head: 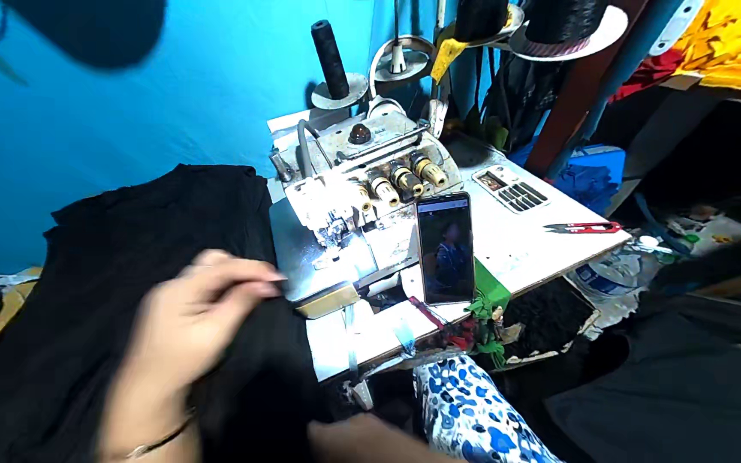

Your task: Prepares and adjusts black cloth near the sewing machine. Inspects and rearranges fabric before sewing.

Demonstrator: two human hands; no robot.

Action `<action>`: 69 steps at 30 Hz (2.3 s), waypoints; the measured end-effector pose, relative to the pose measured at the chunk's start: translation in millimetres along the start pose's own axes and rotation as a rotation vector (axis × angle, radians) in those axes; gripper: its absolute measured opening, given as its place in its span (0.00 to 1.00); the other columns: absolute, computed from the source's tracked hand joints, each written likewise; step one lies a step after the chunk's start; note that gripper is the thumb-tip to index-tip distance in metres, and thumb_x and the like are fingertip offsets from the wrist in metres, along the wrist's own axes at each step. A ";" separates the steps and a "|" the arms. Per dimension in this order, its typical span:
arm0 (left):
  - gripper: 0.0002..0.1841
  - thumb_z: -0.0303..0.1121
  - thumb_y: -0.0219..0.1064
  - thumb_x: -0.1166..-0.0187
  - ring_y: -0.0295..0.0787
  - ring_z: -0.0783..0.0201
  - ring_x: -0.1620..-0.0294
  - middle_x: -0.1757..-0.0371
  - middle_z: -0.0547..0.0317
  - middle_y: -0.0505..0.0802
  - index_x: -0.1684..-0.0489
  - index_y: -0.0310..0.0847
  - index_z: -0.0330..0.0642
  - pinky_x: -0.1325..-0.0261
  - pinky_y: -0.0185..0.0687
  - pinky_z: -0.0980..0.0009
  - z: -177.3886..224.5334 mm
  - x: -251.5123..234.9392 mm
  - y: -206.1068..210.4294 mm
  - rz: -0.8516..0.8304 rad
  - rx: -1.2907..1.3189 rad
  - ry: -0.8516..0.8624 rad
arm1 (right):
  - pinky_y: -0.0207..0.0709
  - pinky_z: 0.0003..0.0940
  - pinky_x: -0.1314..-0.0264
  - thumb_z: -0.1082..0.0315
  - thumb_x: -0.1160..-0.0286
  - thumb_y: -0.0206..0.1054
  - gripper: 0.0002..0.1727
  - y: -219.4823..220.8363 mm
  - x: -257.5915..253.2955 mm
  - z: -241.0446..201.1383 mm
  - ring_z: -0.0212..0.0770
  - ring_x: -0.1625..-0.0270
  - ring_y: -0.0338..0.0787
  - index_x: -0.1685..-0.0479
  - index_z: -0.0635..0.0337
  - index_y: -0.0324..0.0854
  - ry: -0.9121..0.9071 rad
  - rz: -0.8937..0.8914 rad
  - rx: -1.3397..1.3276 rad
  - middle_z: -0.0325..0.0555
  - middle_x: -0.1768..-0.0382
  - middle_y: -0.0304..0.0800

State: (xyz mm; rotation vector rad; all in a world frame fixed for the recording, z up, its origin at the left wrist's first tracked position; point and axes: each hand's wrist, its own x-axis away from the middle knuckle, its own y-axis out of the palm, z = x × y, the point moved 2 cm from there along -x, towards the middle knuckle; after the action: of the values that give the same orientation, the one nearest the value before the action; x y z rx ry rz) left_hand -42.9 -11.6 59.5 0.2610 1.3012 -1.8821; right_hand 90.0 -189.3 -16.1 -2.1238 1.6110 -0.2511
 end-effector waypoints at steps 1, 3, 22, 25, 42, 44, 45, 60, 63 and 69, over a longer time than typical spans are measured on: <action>0.10 0.42 0.67 0.20 0.87 0.74 0.55 0.60 0.72 0.93 0.60 0.93 0.51 0.47 0.84 0.68 -2.2 -1.8 22.2 -0.098 -0.066 -0.029 | 0.84 0.65 0.52 0.56 0.16 0.65 0.20 -11.0 -1.6 10.4 0.63 0.55 0.93 0.49 0.68 0.84 0.216 -0.188 0.140 0.64 0.61 0.91; 0.09 0.41 0.69 0.21 0.87 0.68 0.54 0.62 0.70 0.93 0.61 0.94 0.51 0.44 0.82 0.58 -10.6 -0.3 54.8 -0.248 -0.090 -0.084 | 0.80 0.73 0.45 0.53 0.15 0.65 0.24 -34.8 -3.5 38.7 0.71 0.44 0.90 0.43 0.69 0.84 0.475 -0.288 0.377 0.70 0.49 0.90; 0.10 0.44 0.71 0.20 0.84 0.75 0.58 0.65 0.73 0.92 0.60 0.96 0.53 0.51 0.76 0.69 12.1 15.5 51.9 -0.282 0.037 -0.326 | 0.83 0.15 0.63 0.60 0.21 0.71 0.05 -82.7 -36.4 65.3 0.20 0.66 0.89 0.58 0.46 0.91 -0.063 0.634 -0.021 0.25 0.66 0.92; 0.11 0.44 0.69 0.19 0.83 0.75 0.56 0.66 0.75 0.92 0.61 0.96 0.53 0.47 0.74 0.68 11.3 16.5 53.8 -0.277 0.021 -0.287 | 0.82 0.15 0.64 0.61 0.23 0.73 0.04 -85.7 -37.4 63.6 0.20 0.68 0.88 0.60 0.46 0.93 -0.042 0.626 -0.066 0.25 0.68 0.93; 0.11 0.47 0.68 0.19 0.83 0.77 0.56 0.65 0.79 0.89 0.58 0.96 0.58 0.49 0.76 0.71 13.5 20.5 50.6 -0.266 -0.059 -0.308 | 0.79 0.19 0.68 0.63 0.26 0.76 0.03 -90.8 -45.7 67.2 0.24 0.72 0.86 0.64 0.50 0.93 -0.006 0.447 -0.234 0.30 0.73 0.91; 0.11 0.48 0.68 0.20 0.82 0.78 0.55 0.64 0.81 0.89 0.57 0.95 0.59 0.47 0.76 0.72 17.3 18.9 48.5 -0.221 -0.086 -0.272 | 0.81 0.20 0.66 0.63 0.23 0.74 0.05 -89.7 -42.4 62.7 0.25 0.70 0.87 0.63 0.51 0.93 -0.041 0.479 -0.249 0.31 0.71 0.92; 0.11 0.48 0.67 0.20 0.82 0.80 0.54 0.64 0.83 0.90 0.57 0.95 0.59 0.46 0.75 0.72 20.4 17.4 45.9 -0.184 -0.107 -0.214 | 0.83 0.21 0.64 0.63 0.21 0.72 0.06 -89.8 -39.4 57.3 0.26 0.68 0.88 0.62 0.51 0.93 -0.069 0.491 -0.263 0.31 0.70 0.92; 0.12 0.48 0.69 0.18 0.89 0.65 0.56 0.63 0.64 0.93 0.60 0.93 0.52 0.51 0.81 0.55 -3.8 -23.0 66.6 -0.269 -0.124 -0.610 | 0.70 0.24 0.72 0.55 0.20 0.69 0.14 -91.0 -66.7 72.4 0.24 0.77 0.78 0.67 0.54 0.88 0.087 0.848 0.221 0.32 0.79 0.81; 0.12 0.44 0.70 0.18 0.89 0.65 0.59 0.63 0.62 0.93 0.61 0.92 0.47 0.52 0.82 0.56 -1.6 -30.1 65.0 -0.258 -0.097 -0.638 | 0.74 0.32 0.70 0.57 0.23 0.71 0.14 -95.6 -73.5 73.4 0.31 0.75 0.82 0.69 0.58 0.87 0.079 0.872 0.293 0.38 0.79 0.82; 0.11 0.42 0.71 0.18 0.85 0.65 0.62 0.67 0.62 0.91 0.65 0.94 0.46 0.55 0.78 0.57 -14.0 -48.4 64.8 -0.311 -0.081 -0.677 | 0.75 0.40 0.69 0.60 0.26 0.71 0.13 -101.3 -86.2 77.7 0.38 0.73 0.84 0.74 0.60 0.85 0.113 0.897 0.369 0.42 0.78 0.83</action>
State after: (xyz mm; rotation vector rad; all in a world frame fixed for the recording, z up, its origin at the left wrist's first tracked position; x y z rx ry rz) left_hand 31.0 15.8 36.6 -0.6082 0.9705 -1.9133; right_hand 183.6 -67.4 -26.4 -0.9955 2.1944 -0.3296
